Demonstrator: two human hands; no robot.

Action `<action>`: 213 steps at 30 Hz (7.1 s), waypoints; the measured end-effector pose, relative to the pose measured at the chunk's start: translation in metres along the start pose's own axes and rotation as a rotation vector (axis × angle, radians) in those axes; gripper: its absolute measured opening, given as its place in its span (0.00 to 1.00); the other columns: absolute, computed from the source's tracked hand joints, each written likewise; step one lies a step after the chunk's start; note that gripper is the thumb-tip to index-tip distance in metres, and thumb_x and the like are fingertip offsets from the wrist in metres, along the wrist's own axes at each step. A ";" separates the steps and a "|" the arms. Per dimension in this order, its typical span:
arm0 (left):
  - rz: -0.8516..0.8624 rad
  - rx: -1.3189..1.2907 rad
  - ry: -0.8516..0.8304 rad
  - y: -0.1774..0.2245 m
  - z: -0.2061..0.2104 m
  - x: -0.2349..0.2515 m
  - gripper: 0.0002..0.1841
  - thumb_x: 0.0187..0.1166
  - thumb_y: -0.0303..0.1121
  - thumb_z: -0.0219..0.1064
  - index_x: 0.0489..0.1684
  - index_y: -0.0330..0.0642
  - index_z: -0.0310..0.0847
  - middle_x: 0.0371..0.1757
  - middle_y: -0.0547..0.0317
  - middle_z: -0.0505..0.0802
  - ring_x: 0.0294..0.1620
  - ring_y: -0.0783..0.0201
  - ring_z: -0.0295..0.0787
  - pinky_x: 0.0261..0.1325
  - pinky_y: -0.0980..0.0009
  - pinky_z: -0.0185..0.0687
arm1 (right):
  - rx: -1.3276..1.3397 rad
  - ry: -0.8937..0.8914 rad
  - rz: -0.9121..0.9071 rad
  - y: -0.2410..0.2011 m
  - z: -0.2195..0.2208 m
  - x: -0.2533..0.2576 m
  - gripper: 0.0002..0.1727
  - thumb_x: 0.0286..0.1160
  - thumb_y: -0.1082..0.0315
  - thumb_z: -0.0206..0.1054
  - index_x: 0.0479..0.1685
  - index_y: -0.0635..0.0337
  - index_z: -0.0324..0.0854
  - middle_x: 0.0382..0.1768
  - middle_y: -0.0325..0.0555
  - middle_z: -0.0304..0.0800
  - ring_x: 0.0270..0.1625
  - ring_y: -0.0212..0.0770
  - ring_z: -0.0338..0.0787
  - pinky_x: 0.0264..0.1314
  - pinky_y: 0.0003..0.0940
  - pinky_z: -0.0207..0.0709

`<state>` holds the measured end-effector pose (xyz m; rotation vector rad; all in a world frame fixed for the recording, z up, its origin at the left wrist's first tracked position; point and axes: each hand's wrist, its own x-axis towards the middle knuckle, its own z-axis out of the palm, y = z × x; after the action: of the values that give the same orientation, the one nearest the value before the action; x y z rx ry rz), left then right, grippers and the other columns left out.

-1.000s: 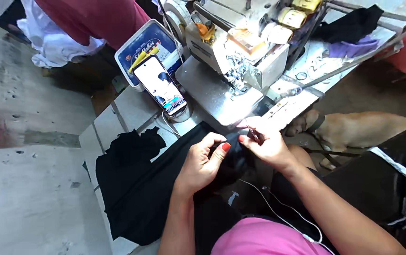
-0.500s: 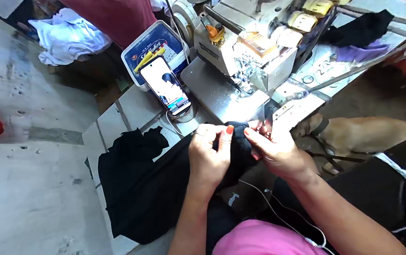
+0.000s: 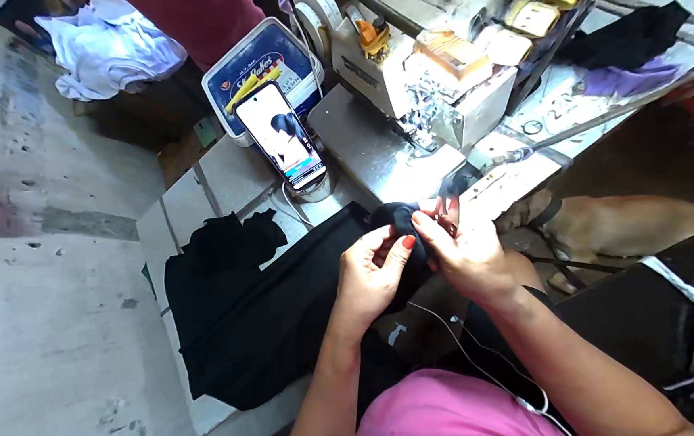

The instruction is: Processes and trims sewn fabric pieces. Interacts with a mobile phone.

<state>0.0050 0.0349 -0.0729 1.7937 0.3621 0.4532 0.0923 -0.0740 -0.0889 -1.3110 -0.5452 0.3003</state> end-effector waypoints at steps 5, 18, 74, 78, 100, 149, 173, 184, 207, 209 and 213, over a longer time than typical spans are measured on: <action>0.010 -0.111 0.010 0.002 -0.002 0.003 0.01 0.73 0.20 0.69 0.35 0.34 0.86 0.37 0.68 0.89 0.37 0.84 0.85 0.44 0.84 0.84 | -0.069 0.014 -0.017 -0.003 0.000 0.000 0.05 0.80 0.74 0.62 0.39 0.56 0.82 0.21 0.19 0.78 0.20 0.11 0.73 0.23 0.07 0.70; -0.096 -0.227 -0.188 0.019 0.003 0.070 0.08 0.74 0.16 0.67 0.43 0.38 0.88 0.31 0.68 0.92 0.28 0.79 0.86 0.34 0.81 0.84 | -0.460 0.167 -0.139 -0.008 -0.040 0.048 0.08 0.80 0.70 0.65 0.46 0.66 0.84 0.27 0.34 0.80 0.26 0.15 0.73 0.31 0.10 0.68; 0.179 -0.165 -0.246 -0.005 0.008 0.065 0.23 0.67 0.15 0.67 0.64 0.25 0.78 0.38 0.69 0.90 0.37 0.81 0.84 0.43 0.84 0.83 | -0.217 0.128 -0.262 -0.010 -0.033 0.031 0.10 0.72 0.81 0.67 0.49 0.66 0.77 0.35 0.31 0.81 0.32 0.13 0.77 0.37 0.06 0.75; 0.185 -0.167 -0.253 -0.006 0.007 0.065 0.23 0.67 0.15 0.67 0.65 0.26 0.78 0.38 0.69 0.90 0.36 0.81 0.84 0.42 0.84 0.83 | -0.206 0.119 -0.295 -0.009 -0.033 0.030 0.10 0.72 0.81 0.66 0.49 0.67 0.76 0.38 0.34 0.82 0.35 0.14 0.79 0.40 0.07 0.76; 0.502 0.310 0.153 -0.005 0.023 0.041 0.17 0.67 0.31 0.75 0.50 0.28 0.85 0.52 0.49 0.85 0.53 0.73 0.84 0.47 0.85 0.82 | -0.051 0.083 -0.174 -0.004 -0.036 0.029 0.17 0.65 0.83 0.70 0.52 0.60 0.75 0.36 0.29 0.82 0.27 0.16 0.79 0.28 0.09 0.76; 0.008 -0.303 0.104 0.004 0.031 0.037 0.08 0.86 0.21 0.57 0.44 0.41 0.82 0.32 0.69 0.89 0.29 0.78 0.87 0.35 0.81 0.86 | 0.874 -0.242 0.622 -0.025 -0.021 -0.011 0.26 0.95 0.58 0.29 0.46 0.55 0.76 0.21 0.30 0.77 0.14 0.17 0.72 0.16 0.09 0.67; 0.257 0.078 0.158 0.004 0.032 0.033 0.05 0.85 0.22 0.60 0.46 0.30 0.82 0.43 0.63 0.88 0.43 0.81 0.88 0.49 0.82 0.88 | 0.029 -0.099 0.214 -0.010 -0.027 -0.012 0.12 0.90 0.69 0.51 0.48 0.56 0.82 0.20 0.21 0.73 0.18 0.12 0.67 0.20 0.07 0.62; 0.434 0.212 0.198 -0.006 0.035 0.032 0.07 0.84 0.21 0.62 0.43 0.23 0.84 0.48 0.50 0.91 0.52 0.78 0.87 0.58 0.84 0.81 | -0.138 -0.051 0.122 -0.005 -0.031 -0.012 0.09 0.87 0.69 0.57 0.48 0.60 0.84 0.19 0.21 0.72 0.19 0.11 0.67 0.22 0.07 0.62; -0.091 -0.736 0.010 0.009 0.032 0.026 0.15 0.89 0.22 0.47 0.40 0.44 0.81 0.31 0.64 0.90 0.27 0.77 0.87 0.32 0.81 0.86 | 1.013 -0.329 0.627 -0.013 -0.028 -0.014 0.24 0.94 0.60 0.36 0.41 0.56 0.79 0.17 0.27 0.74 0.12 0.15 0.69 0.14 0.07 0.62; -0.014 -0.679 0.009 0.008 0.034 0.025 0.13 0.89 0.23 0.50 0.41 0.45 0.81 0.30 0.68 0.89 0.24 0.79 0.84 0.30 0.82 0.84 | 1.186 -0.372 0.647 -0.013 -0.027 -0.016 0.23 0.94 0.58 0.38 0.42 0.55 0.80 0.18 0.28 0.75 0.14 0.16 0.72 0.15 0.08 0.65; 0.077 -0.503 0.064 0.008 0.034 0.022 0.09 0.88 0.25 0.58 0.42 0.48 0.83 0.33 0.73 0.89 0.28 0.81 0.84 0.34 0.82 0.84 | 1.158 -0.406 0.610 -0.018 -0.032 -0.016 0.23 0.94 0.56 0.40 0.44 0.55 0.80 0.19 0.27 0.76 0.14 0.16 0.73 0.15 0.08 0.66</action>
<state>0.0405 0.0148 -0.0709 1.3086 0.1994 0.5985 0.0939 -0.1130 -0.0796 -0.2317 -0.1946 1.2009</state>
